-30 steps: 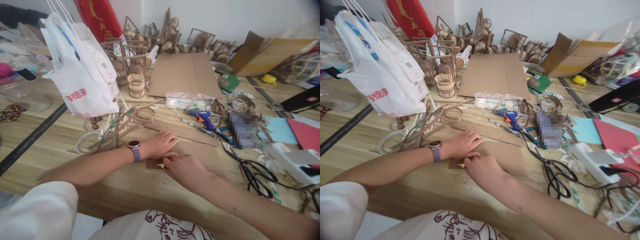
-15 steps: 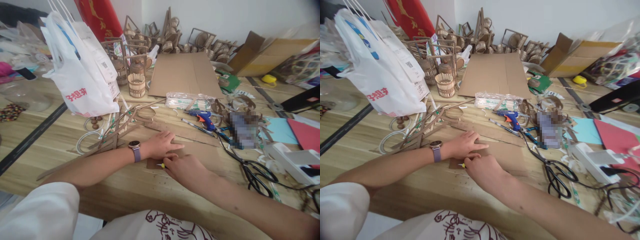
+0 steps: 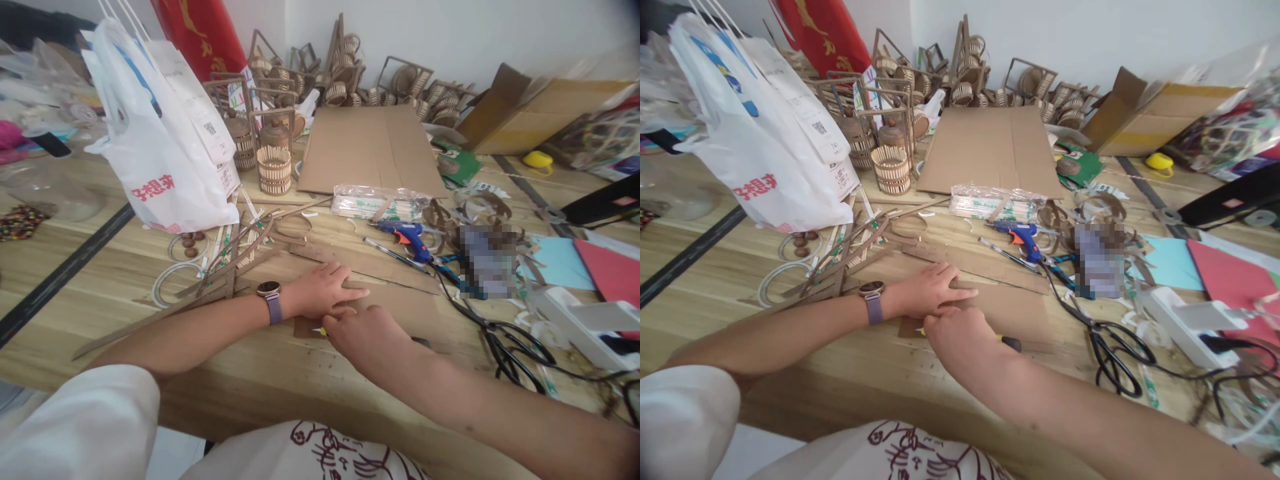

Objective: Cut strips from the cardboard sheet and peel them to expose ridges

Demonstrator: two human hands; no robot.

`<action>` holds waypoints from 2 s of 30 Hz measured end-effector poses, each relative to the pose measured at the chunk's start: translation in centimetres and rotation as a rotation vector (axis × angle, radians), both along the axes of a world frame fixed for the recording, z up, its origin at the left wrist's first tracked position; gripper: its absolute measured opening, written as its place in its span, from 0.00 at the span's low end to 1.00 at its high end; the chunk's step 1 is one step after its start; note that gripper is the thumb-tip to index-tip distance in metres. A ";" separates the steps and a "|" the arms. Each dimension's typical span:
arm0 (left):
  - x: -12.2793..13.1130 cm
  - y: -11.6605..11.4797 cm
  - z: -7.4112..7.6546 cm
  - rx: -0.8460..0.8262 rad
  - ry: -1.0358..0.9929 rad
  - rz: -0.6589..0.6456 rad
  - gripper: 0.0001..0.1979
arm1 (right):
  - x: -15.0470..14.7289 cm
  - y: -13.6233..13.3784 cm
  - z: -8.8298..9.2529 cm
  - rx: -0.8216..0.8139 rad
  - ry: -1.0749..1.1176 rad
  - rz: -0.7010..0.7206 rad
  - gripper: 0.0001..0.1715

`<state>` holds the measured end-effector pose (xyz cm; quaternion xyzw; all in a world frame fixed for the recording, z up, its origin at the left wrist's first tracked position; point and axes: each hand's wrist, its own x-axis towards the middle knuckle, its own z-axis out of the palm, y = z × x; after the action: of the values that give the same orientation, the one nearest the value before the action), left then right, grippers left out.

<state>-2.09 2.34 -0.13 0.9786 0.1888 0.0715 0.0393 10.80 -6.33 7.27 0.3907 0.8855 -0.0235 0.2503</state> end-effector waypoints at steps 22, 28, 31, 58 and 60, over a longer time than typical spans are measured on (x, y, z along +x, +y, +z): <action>-0.1 0.0 0.6 0.000 0.021 -0.016 0.22 | 6.1 -0.1 -0.4 -0.027 -0.062 -0.082 0.11; 0.0 -0.2 0.7 -0.003 0.034 0.004 0.22 | 11.1 0.4 1.2 -0.062 0.098 -0.089 0.10; 0.0 -0.3 0.6 0.017 0.026 0.013 0.22 | 9.8 0.3 1.8 -0.030 0.142 -0.109 0.10; -0.1 0.0 0.2 0.012 0.081 0.014 0.22 | -1.6 0.0 -0.9 0.079 -0.032 0.082 0.09; -0.1 0.0 0.4 0.011 0.088 0.006 0.22 | -1.3 0.0 -0.9 0.067 -0.010 0.066 0.10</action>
<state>-2.21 2.31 0.26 0.9805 0.1926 0.0294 0.0251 9.52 -6.35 6.32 0.3694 0.8970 0.0164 0.2424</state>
